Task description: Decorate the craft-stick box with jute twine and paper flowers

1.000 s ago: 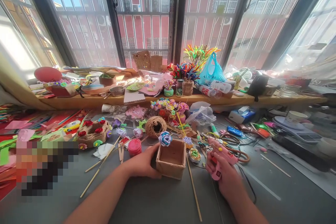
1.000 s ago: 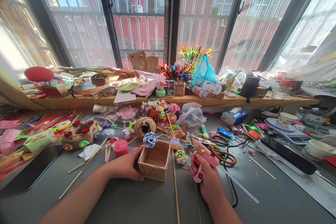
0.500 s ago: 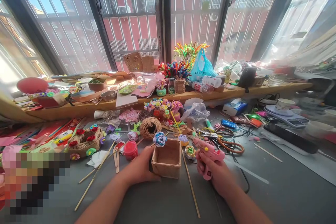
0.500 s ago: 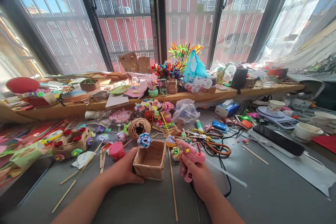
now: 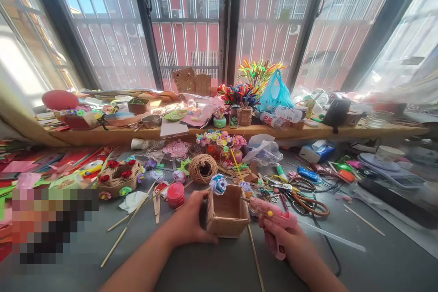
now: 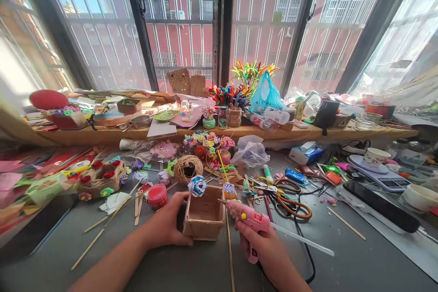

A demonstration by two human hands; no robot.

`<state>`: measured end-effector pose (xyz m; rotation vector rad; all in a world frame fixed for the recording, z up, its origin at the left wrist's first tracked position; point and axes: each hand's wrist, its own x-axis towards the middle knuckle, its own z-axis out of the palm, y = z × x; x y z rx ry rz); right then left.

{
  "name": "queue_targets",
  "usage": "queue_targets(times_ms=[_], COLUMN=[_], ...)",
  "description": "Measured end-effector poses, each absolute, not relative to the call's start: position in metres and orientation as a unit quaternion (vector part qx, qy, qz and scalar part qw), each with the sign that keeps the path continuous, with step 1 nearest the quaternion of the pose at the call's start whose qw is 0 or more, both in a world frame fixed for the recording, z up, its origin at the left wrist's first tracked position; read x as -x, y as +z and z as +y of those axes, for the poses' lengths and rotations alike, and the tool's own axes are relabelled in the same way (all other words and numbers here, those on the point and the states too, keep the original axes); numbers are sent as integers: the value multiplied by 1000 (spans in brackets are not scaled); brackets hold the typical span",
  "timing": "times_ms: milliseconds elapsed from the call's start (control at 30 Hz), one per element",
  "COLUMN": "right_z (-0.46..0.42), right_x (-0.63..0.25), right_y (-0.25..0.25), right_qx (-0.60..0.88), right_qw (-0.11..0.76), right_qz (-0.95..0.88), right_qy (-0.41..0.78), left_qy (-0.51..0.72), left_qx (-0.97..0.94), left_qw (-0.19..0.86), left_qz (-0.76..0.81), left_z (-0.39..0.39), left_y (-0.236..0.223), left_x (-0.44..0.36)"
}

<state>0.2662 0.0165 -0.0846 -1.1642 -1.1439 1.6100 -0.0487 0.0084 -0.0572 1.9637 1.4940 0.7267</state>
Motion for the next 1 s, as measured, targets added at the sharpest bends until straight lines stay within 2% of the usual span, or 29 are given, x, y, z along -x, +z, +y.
queue_targets(times_ms=[233, 300, 367, 567, 667, 733, 833, 933, 1000], right_z=[13, 10, 7, 23, 39, 45, 46, 44, 42], right_x=[-265, -261, -260, -277, -291, -297, -297, -292, -290], right_y=[-76, -71, -63, -40, -41, -47, -56, -63, -67], right_qx=[530, 540, 530, 390, 347, 323, 295, 293, 296], right_qw=[347, 351, 392, 623, 661, 671, 673, 652, 643], right_qz=[-496, -506, -504, -362, -299, -278, -268, -265, -264], right_qy=[594, 573, 557, 574, 594, 607, 624, 648, 655], left_qy=[310, 310, 309, 301, 311, 350, 389, 283, 155], left_qx=[-745, -743, -736, -706, -670, -649, -641, -749, -805], left_qw=[269, 275, 283, 309, 309, 272, 141, 37, -13], left_qz=[525, 526, 531, 561, 599, 618, 647, 598, 573], left_z=[9, 10, 11, 13, 3, -9, -23, -21, -9], left_y=[-56, -57, -58, -59, -51, -39, -7, 29, 45], left_x=[49, 49, 48, 51, 57, 59, 46, 15, -10])
